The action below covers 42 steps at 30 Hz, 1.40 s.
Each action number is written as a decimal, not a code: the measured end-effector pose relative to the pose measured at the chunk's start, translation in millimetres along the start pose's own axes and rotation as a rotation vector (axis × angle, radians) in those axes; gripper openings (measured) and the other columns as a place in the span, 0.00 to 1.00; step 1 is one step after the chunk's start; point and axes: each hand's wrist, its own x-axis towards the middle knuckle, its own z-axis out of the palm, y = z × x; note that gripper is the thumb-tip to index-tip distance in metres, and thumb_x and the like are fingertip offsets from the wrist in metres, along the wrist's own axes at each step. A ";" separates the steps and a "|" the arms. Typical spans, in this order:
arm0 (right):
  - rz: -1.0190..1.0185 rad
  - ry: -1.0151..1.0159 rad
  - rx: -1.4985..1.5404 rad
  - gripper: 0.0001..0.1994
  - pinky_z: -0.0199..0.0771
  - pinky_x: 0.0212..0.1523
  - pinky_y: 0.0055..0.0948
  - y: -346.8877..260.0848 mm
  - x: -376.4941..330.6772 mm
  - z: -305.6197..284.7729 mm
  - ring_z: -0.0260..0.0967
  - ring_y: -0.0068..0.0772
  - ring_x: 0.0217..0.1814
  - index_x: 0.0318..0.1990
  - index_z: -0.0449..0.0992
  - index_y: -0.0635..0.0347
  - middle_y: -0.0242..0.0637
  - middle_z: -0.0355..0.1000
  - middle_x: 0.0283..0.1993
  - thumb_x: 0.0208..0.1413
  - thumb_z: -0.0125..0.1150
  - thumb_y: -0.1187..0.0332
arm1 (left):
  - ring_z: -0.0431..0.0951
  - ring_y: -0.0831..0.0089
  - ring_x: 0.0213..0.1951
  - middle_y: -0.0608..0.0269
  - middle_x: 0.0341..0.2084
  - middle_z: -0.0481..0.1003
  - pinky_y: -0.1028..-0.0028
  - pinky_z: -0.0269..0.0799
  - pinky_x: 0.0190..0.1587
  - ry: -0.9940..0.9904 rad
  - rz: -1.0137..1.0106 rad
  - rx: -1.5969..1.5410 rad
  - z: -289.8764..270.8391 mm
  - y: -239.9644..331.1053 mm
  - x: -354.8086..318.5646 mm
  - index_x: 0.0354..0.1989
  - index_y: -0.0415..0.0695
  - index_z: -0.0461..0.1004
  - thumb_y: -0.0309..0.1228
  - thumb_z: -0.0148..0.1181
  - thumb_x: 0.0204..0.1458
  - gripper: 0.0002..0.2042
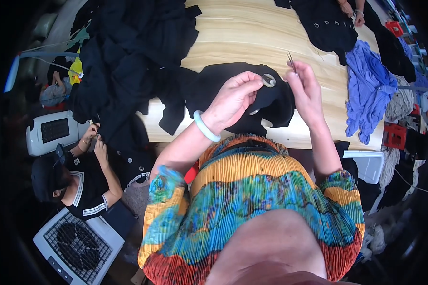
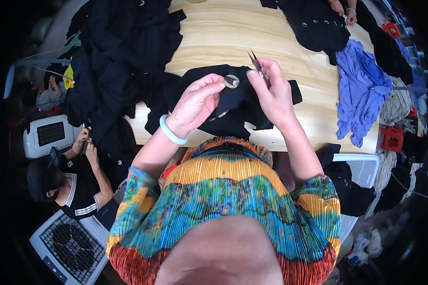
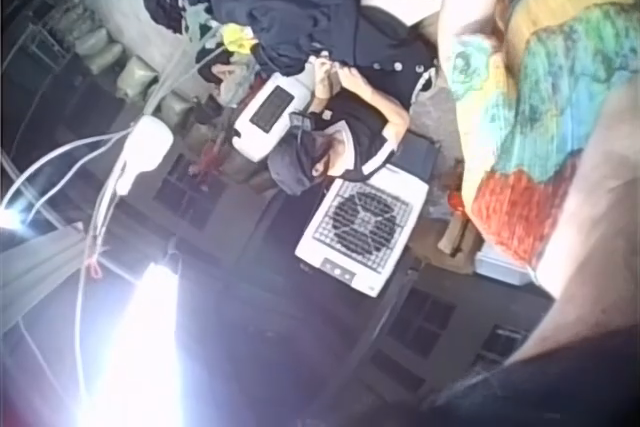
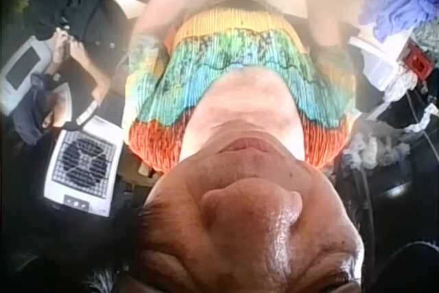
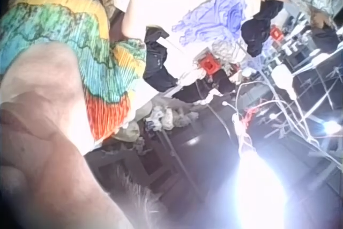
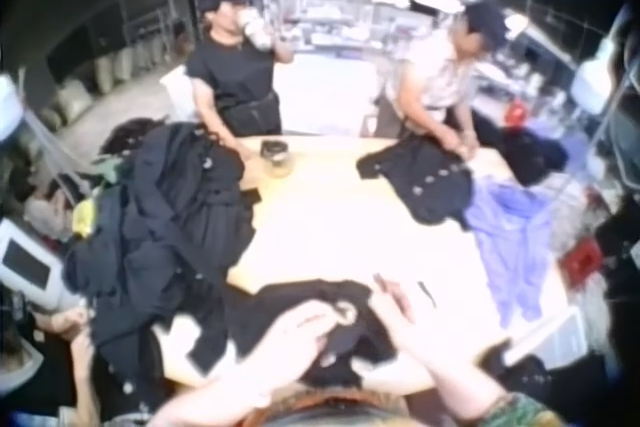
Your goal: Trim excess threads from black garments using thread snips.
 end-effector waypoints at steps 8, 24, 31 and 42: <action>0.346 -0.415 0.262 0.10 0.57 0.27 0.12 -29.4 -30.8 -13.6 0.55 0.12 0.24 0.37 0.66 0.65 0.24 0.61 0.23 0.54 0.47 0.66 | 0.66 0.84 0.28 0.69 0.25 0.69 0.83 0.63 0.33 0.022 0.031 0.077 9.3 1.2 5.7 0.27 0.41 0.68 0.25 0.52 0.47 0.02; 0.412 -0.433 0.308 0.09 0.44 0.15 0.10 -17.2 -18.0 -15.1 0.48 0.07 0.16 0.32 0.68 0.59 0.22 0.59 0.18 0.53 0.49 0.62 | 0.65 0.88 0.27 0.72 0.24 0.69 0.87 0.61 0.32 -0.043 0.232 0.446 4.9 -8.9 6.1 0.26 0.41 0.67 0.23 0.52 0.48 0.01; 0.355 -0.423 0.334 0.08 0.48 0.18 0.11 -12.0 -16.0 -8.8 0.53 0.09 0.21 0.29 0.67 0.58 0.20 0.59 0.19 0.53 0.50 0.64 | 0.65 0.88 0.24 0.71 0.22 0.68 0.87 0.61 0.28 -0.005 0.244 0.513 -3.6 -11.0 10.0 0.25 0.40 0.67 0.22 0.52 0.47 0.02; 0.465 -0.434 0.407 0.08 0.40 0.13 0.10 -9.4 -12.3 -8.1 0.44 0.07 0.14 0.31 0.68 0.57 0.22 0.59 0.17 0.54 0.49 0.63 | 0.66 0.87 0.27 0.71 0.23 0.69 0.86 0.63 0.31 -0.005 0.242 0.625 -2.8 -6.8 8.2 0.26 0.40 0.68 0.21 0.51 0.47 0.01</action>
